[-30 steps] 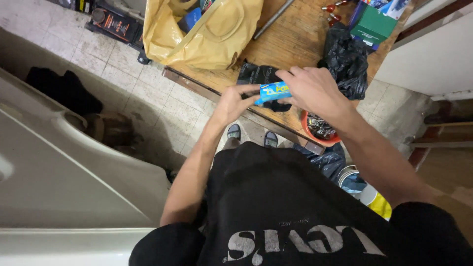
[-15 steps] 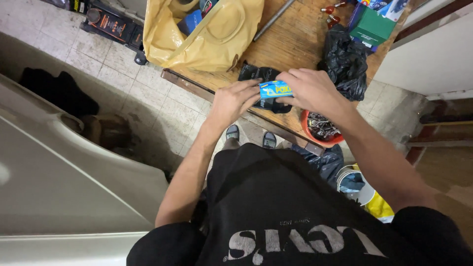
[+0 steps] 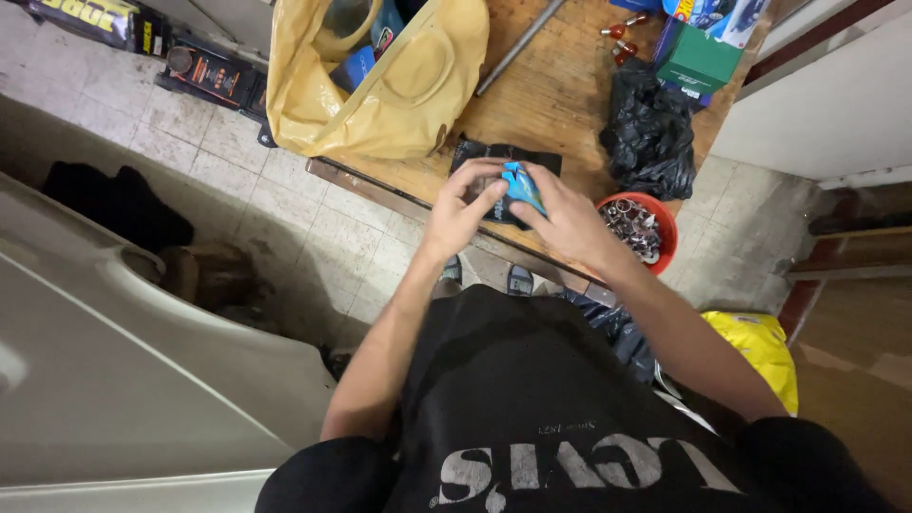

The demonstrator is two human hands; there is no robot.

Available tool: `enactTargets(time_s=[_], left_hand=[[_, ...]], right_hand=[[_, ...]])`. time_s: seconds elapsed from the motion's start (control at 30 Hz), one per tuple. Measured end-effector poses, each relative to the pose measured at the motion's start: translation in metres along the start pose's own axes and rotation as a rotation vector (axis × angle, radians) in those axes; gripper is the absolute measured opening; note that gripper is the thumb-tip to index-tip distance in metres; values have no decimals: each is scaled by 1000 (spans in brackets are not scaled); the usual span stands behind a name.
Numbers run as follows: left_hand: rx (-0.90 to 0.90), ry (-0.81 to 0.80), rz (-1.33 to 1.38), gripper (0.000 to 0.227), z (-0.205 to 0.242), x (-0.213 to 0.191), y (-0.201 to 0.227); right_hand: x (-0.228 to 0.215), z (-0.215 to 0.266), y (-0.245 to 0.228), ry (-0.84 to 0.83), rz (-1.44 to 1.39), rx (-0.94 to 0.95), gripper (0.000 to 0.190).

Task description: The person sorts through various items in a cluttered room, including cardboard boxes, plastic bags, and a red bowl filled with metal parts. They move items around, open boxes, and place objects into different containers.

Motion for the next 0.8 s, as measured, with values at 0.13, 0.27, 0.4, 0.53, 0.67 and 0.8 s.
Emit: enactTargets(time_s=[0.13, 0.27, 0.4, 0.53, 0.67, 0.8], left_hand=[[-265, 124, 341, 31, 9, 16, -32], [-300, 220, 393, 50, 8, 21, -25], [-144, 181, 140, 55, 6, 18, 3], [7, 175, -168, 50, 7, 26, 33], [0, 181, -267, 29, -4, 18, 53], [-153, 266, -174, 25, -1, 6, 31]], right_hand=[[-15, 7, -34, 165, -90, -103, 72], [-9, 14, -22, 312, 3, -220, 59], [-7, 11, -13, 282, 75, -152, 58], [-13, 3, -15, 185, 55, -39, 60], [-22, -4, -22, 151, 14, -20, 81], [-29, -16, -44, 190, 214, -168, 71]])
Point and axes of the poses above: each hand's wrist, its own z-axis away from the middle knuckle, its own x-axis out of the palm, y = z × x, the point moved 9 cm from there along -z, towards the middle knuckle, and after that the axes turned 5 degrees about -z, right-handed, at the moved point
